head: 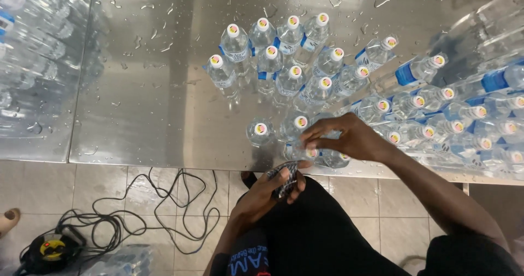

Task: A worker is manually applying labels or seals to the caps of numerous water bottles arranged on a large metal table in a production facility.

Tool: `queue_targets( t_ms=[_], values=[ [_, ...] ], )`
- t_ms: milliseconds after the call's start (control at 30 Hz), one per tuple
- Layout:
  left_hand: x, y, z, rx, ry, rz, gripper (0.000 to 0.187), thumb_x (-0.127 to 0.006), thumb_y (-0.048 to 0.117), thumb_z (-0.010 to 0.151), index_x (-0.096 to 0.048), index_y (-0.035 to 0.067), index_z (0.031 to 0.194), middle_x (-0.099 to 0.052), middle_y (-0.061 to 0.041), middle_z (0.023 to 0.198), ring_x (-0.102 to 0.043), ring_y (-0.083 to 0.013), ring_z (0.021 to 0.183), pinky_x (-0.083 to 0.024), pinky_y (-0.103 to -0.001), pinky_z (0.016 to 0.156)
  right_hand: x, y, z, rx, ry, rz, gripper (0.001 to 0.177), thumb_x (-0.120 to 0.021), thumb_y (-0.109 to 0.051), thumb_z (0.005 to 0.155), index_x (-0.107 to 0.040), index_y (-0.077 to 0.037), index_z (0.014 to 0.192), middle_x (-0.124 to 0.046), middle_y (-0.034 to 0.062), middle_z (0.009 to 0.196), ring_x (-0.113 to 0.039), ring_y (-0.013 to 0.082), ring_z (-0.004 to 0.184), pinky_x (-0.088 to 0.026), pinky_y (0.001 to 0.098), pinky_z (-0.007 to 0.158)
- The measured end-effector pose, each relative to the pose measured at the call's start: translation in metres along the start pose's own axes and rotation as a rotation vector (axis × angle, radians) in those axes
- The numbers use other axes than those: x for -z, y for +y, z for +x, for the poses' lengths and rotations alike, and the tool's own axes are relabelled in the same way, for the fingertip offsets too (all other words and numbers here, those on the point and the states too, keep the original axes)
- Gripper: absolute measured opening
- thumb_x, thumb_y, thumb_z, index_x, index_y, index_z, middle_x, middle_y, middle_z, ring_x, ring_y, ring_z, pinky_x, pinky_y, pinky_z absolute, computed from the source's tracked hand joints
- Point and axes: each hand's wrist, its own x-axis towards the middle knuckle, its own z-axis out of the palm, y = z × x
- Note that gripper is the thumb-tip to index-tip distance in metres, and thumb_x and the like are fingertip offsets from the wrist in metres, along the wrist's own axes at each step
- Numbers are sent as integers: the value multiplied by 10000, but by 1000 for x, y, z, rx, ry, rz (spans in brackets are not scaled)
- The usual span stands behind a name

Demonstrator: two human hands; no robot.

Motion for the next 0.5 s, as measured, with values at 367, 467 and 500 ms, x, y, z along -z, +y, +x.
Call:
queue_targets(
  t_ms=[367,467,500],
  values=[
    [-17,13,-18,106,262,-20,790,-568,533,1026,-524,17,1623,-686,-47,1023,-588,-128,814,-484,-298,740,136,135,105,154,326,-490,210,-717,-82,1122,-799,-10,1302,-797,170,1253,-803,339,1055,-650,448,803],
    [-12,5,-19,82,287,-54,784,-563,507,1037,-505,2,1634,-688,-61,1027,-591,-139,819,-488,-296,734,148,158,104,135,258,-525,237,-711,-35,1102,-799,-48,1322,-804,155,1244,-808,334,1042,-645,451,818],
    [-8,0,-19,51,279,-84,772,-562,483,1050,-485,-13,1637,-685,-70,1029,-592,-140,817,-486,-293,720,152,165,102,109,222,-527,247,-709,-43,1096,-803,-78,1322,-816,144,1217,-816,312,1011,-642,432,788]
  ],
)
